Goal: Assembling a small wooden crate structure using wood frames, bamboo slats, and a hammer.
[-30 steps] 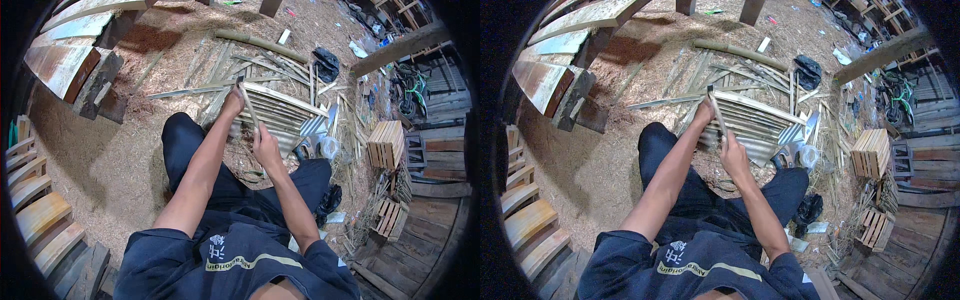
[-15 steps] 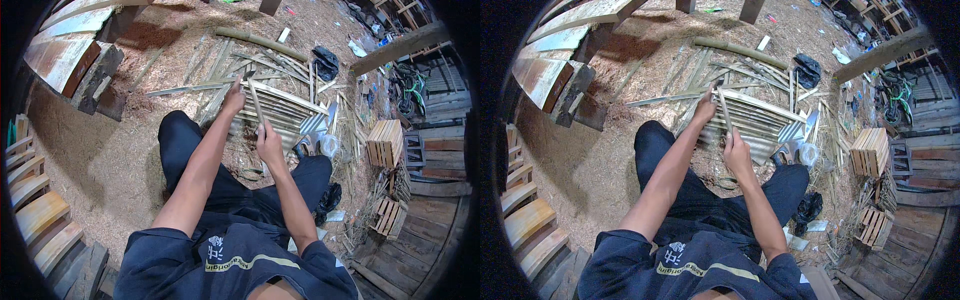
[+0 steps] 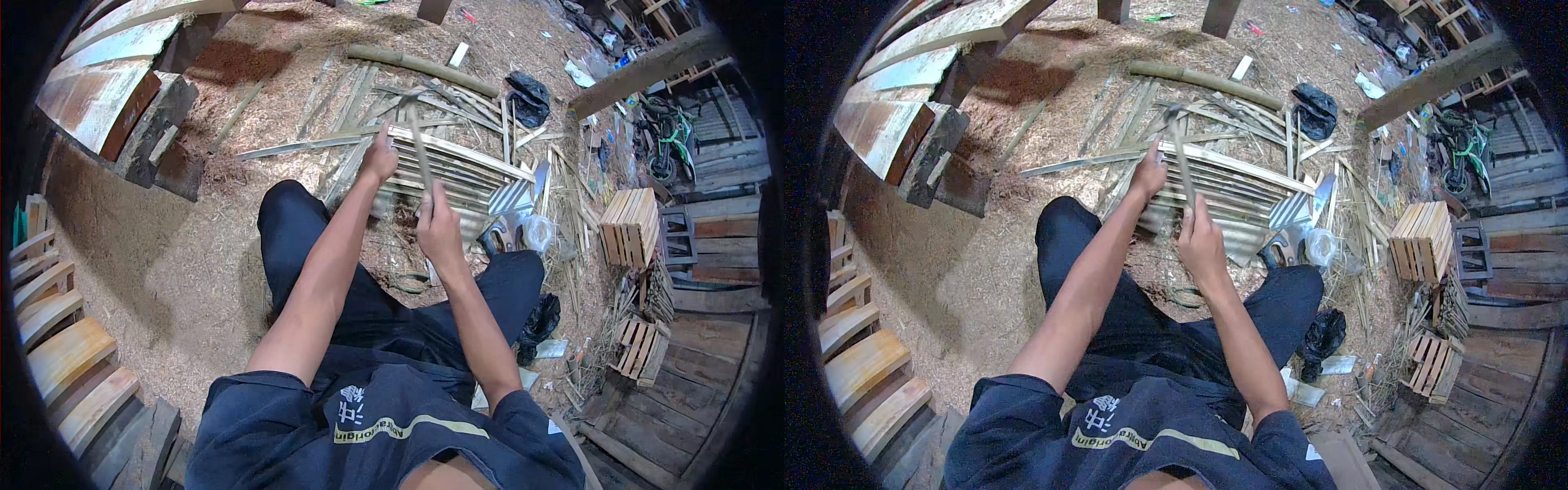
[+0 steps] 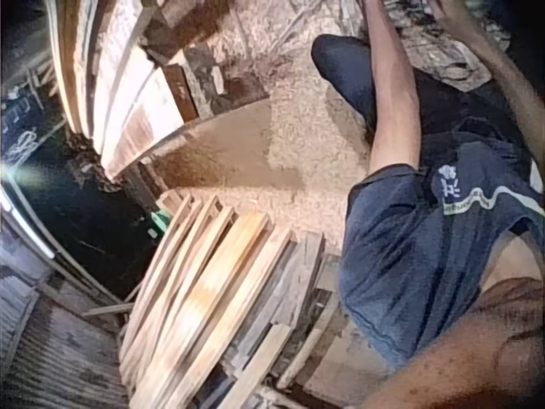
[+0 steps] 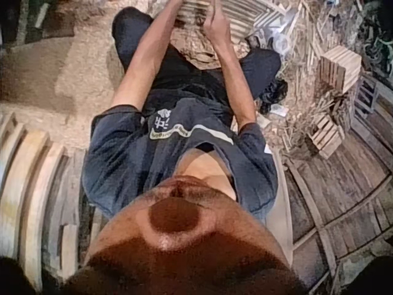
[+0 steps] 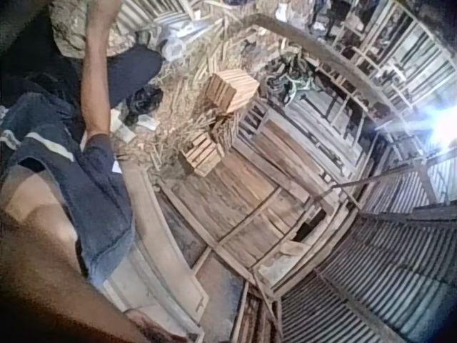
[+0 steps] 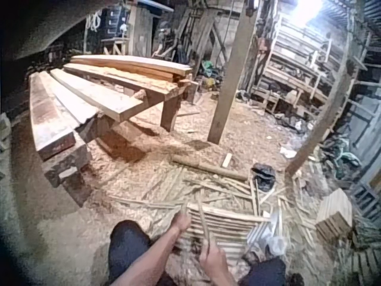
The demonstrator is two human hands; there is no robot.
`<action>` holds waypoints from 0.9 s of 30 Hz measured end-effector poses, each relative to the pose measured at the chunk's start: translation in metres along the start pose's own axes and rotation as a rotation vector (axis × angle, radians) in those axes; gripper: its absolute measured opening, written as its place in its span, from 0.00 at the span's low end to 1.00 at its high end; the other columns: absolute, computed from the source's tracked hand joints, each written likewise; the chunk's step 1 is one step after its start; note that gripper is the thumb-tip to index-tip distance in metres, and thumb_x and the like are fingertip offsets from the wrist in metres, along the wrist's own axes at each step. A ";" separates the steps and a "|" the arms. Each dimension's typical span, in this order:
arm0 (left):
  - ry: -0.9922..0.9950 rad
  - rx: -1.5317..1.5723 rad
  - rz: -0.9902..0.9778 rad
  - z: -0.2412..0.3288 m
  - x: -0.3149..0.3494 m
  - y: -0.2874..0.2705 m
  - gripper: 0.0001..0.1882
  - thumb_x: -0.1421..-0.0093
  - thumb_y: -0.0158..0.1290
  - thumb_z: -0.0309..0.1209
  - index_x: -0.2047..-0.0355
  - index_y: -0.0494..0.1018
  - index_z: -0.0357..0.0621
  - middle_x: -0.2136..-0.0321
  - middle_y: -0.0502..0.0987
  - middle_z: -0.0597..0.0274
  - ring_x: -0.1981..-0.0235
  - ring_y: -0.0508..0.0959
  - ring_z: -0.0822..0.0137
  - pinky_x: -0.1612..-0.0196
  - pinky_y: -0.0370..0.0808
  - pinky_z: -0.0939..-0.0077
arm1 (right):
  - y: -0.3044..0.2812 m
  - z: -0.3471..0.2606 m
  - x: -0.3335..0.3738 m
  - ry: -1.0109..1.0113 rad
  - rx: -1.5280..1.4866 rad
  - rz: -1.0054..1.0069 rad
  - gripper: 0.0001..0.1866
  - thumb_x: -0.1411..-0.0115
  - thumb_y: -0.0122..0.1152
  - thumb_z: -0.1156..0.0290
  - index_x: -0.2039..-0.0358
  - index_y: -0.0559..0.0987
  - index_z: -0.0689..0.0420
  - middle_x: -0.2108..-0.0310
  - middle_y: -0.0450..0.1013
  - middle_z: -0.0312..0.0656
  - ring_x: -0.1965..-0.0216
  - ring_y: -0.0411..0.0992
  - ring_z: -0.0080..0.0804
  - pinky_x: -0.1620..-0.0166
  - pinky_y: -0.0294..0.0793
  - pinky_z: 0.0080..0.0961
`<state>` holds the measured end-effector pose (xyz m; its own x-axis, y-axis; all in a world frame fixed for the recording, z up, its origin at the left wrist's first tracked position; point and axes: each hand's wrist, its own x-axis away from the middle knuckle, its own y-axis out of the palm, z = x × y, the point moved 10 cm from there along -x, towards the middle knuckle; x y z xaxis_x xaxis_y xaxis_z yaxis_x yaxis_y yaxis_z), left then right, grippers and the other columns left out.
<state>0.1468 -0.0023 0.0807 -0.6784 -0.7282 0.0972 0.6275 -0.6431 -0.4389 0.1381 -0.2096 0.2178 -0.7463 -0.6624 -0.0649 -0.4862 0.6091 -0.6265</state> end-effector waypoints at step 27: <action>-0.036 0.019 -0.006 -0.005 0.001 0.002 0.40 0.44 0.45 0.24 0.30 0.52 0.61 0.49 0.74 0.35 0.49 0.75 0.38 0.45 0.71 0.53 | -0.003 0.014 -0.005 0.104 0.068 -0.098 0.18 0.31 0.46 0.68 0.44 0.70 0.63 0.79 0.72 0.61 0.74 0.75 0.62 0.71 0.70 0.49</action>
<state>0.1457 -0.0032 0.0751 -0.6681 -0.7323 0.1321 0.6310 -0.6516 -0.4211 0.1497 -0.2147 0.2088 -0.7418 -0.6661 0.0780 -0.5296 0.5105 -0.6774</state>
